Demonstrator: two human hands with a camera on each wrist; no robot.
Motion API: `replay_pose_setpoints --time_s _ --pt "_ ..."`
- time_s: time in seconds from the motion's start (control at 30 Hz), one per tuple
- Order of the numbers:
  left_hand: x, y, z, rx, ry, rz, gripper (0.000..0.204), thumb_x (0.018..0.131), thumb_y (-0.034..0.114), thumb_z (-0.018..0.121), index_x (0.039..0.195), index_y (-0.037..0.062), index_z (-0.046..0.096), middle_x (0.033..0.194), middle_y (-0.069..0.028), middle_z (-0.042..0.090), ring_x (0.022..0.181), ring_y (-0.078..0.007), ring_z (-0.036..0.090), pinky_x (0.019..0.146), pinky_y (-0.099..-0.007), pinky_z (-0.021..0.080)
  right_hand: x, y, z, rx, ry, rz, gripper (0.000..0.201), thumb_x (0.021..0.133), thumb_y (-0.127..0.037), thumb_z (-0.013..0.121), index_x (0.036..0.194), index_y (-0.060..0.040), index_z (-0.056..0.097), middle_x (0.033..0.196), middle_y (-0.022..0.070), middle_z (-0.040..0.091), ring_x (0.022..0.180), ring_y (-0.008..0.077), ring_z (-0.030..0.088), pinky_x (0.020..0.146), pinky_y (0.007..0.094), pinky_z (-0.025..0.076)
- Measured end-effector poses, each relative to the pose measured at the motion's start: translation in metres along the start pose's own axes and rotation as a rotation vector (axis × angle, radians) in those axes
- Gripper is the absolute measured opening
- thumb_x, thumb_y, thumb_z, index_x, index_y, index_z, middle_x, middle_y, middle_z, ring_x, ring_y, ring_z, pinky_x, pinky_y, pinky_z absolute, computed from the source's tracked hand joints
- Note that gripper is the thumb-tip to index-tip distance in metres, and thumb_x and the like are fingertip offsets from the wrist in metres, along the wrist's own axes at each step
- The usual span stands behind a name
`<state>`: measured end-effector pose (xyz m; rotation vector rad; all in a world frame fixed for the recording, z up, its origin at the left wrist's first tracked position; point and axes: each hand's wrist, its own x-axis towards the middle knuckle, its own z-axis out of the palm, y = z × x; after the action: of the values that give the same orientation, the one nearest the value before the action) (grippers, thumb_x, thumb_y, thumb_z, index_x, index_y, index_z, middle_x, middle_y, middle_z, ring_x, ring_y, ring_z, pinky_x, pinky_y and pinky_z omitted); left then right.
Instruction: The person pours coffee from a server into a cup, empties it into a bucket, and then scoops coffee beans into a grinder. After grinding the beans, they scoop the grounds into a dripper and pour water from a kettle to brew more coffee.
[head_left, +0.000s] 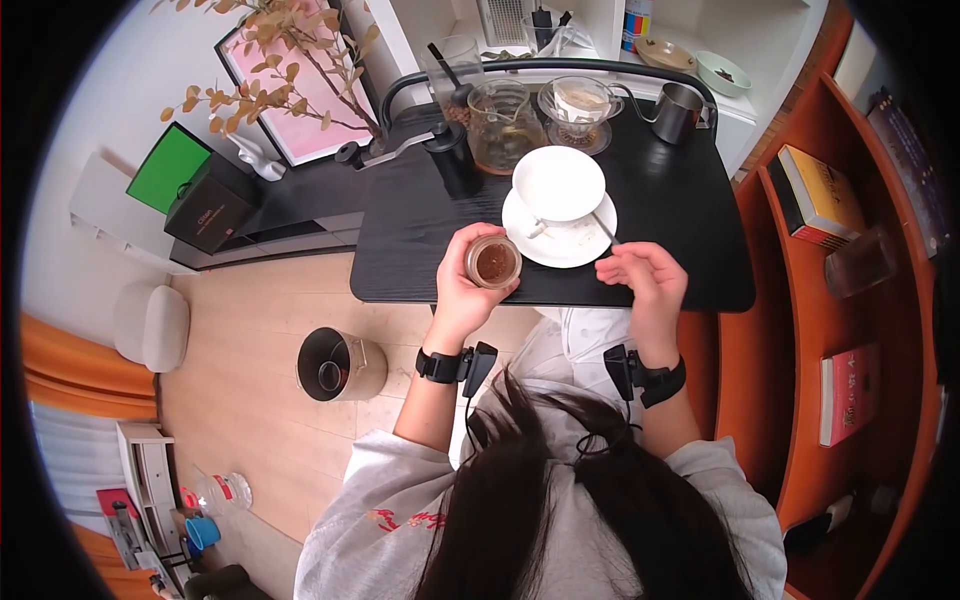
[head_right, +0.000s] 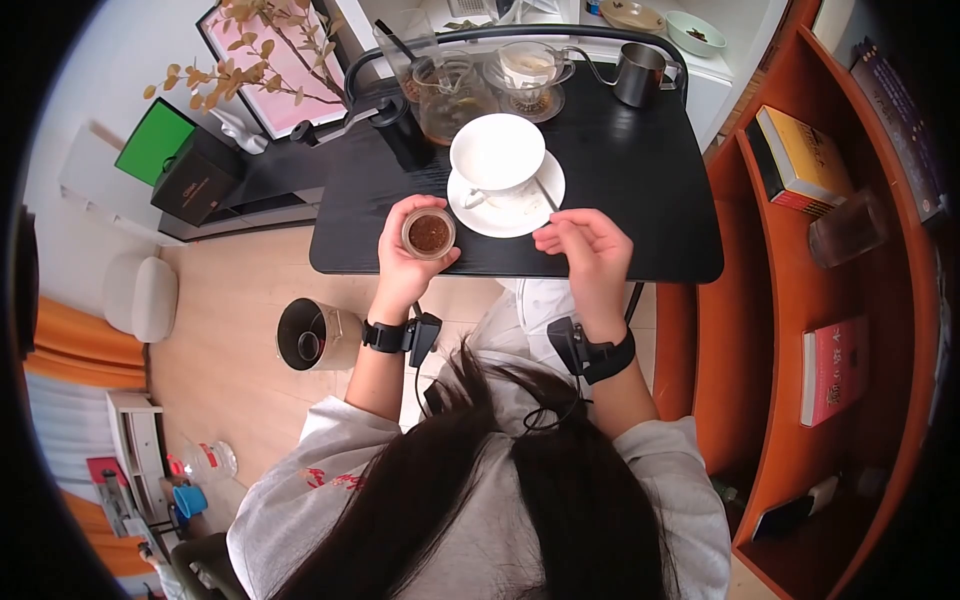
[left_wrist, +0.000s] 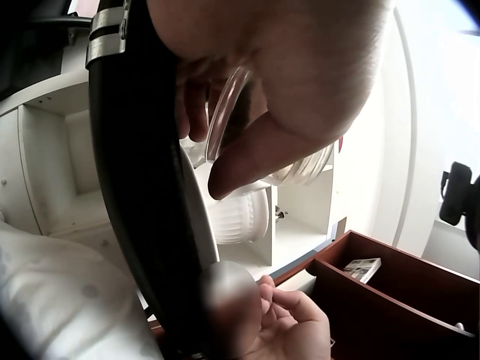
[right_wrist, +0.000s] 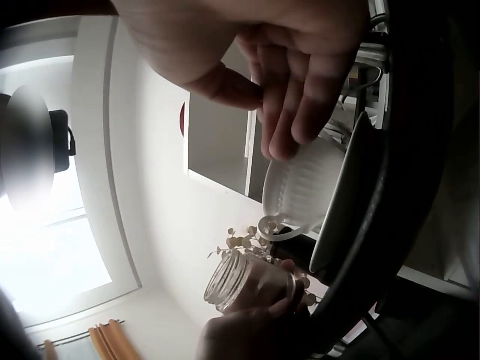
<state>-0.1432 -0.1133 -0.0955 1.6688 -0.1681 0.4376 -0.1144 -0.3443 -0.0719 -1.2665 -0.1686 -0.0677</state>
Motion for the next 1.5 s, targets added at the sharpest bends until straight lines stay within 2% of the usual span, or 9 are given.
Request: replay_pose_setpoints --time_s 0.13,0.27,0.4,0.47,0.67,0.77,1.27,1.37,1.5 --pt "0.002 0.001 -0.001 -0.004 -0.014 -0.033 0.066 0.061 -0.013 0.079 0.118 0.0070 0.053 0.120 -0.0049 0.061 0.109 -0.0138 0.057 0.096 -0.0293 0.046 -0.010 -0.018 -0.007 0.037 -0.066 -0.292 0.012 0.091 0.002 0.055 0.101 0.0070 0.060 0.087 0.0176 0.070 0.081 0.0187 0.069 0.074 0.0283 0.056" --pt "0.003 0.003 -0.001 -0.053 -0.031 -0.058 0.068 0.059 -0.014 0.079 0.119 0.0073 0.054 0.120 -0.0047 0.061 0.109 -0.0138 0.057 0.096 -0.0293 0.046 -0.023 -0.034 -0.009 -0.076 -0.049 -0.525 0.010 0.092 0.004 0.055 0.100 0.0077 0.059 0.089 0.0174 0.069 0.077 0.0190 0.067 0.075 0.0295 0.056" --pt "0.002 0.005 -0.002 -0.084 -0.036 -0.038 0.070 0.058 -0.015 0.079 0.119 0.0073 0.054 0.121 -0.0049 0.061 0.108 -0.0137 0.057 0.096 -0.0292 0.046 -0.036 -0.048 0.000 -0.103 -0.081 -0.730 0.016 0.095 -0.007 0.056 0.094 0.0081 0.062 0.077 0.0151 0.069 0.065 0.0159 0.062 0.060 0.0255 0.049" --pt "0.002 0.004 -0.003 -0.080 -0.044 -0.025 0.070 0.058 -0.015 0.079 0.119 0.0072 0.054 0.121 -0.0052 0.061 0.108 -0.0138 0.056 0.095 -0.0292 0.046 -0.044 -0.055 0.006 -0.138 -0.143 -0.747 0.028 0.096 -0.020 0.059 0.087 0.0051 0.067 0.073 0.0108 0.067 0.056 0.0145 0.055 0.049 0.0264 0.040" --pt "-0.003 0.013 0.003 -0.115 0.020 -0.036 0.068 0.058 -0.013 0.078 0.118 0.0067 0.054 0.121 -0.0063 0.060 0.106 -0.0145 0.058 0.092 -0.0289 0.048 -0.054 -0.055 0.030 -0.196 -0.395 -0.775 0.017 0.092 -0.015 0.065 0.090 0.0017 0.066 0.072 0.0111 0.064 0.056 0.0215 0.058 0.052 0.0286 0.046" --pt "-0.007 0.033 0.007 0.042 0.007 0.075 0.066 0.059 -0.011 0.079 0.118 0.0067 0.054 0.121 -0.0068 0.060 0.105 -0.0149 0.058 0.091 -0.0285 0.048 -0.054 -0.054 0.035 -0.164 -0.436 -0.784 0.015 0.089 -0.013 0.069 0.092 0.0015 0.064 0.071 0.0108 0.063 0.057 0.0217 0.059 0.051 0.0279 0.046" --pt "-0.014 0.058 0.016 0.125 -0.012 0.194 0.057 0.064 -0.008 0.076 0.115 0.0055 0.054 0.119 -0.0090 0.058 0.105 -0.0159 0.058 0.089 -0.0277 0.048 -0.060 -0.061 0.033 -0.262 -0.405 -0.781 0.021 0.095 -0.017 0.062 0.088 0.0023 0.063 0.074 0.0103 0.068 0.057 0.0189 0.057 0.053 0.0282 0.046" --pt "-0.014 0.058 0.016 0.119 -0.013 0.191 0.057 0.065 -0.008 0.076 0.115 0.0058 0.054 0.119 -0.0088 0.058 0.105 -0.0155 0.058 0.089 -0.0276 0.048 -0.058 -0.061 0.033 -0.233 -0.417 -0.822 0.011 0.085 -0.004 0.070 0.089 0.0031 0.063 0.069 0.0118 0.062 0.055 0.0225 0.058 0.050 0.0283 0.046" --pt "-0.014 0.059 0.017 0.114 -0.010 0.179 0.058 0.064 -0.008 0.077 0.115 0.0060 0.054 0.119 -0.0087 0.058 0.104 -0.0150 0.058 0.088 -0.0277 0.048 -0.058 -0.059 0.033 -0.224 -0.418 -0.824 0.011 0.085 -0.004 0.070 0.089 0.0032 0.063 0.069 0.0120 0.061 0.056 0.0224 0.058 0.050 0.0283 0.046"
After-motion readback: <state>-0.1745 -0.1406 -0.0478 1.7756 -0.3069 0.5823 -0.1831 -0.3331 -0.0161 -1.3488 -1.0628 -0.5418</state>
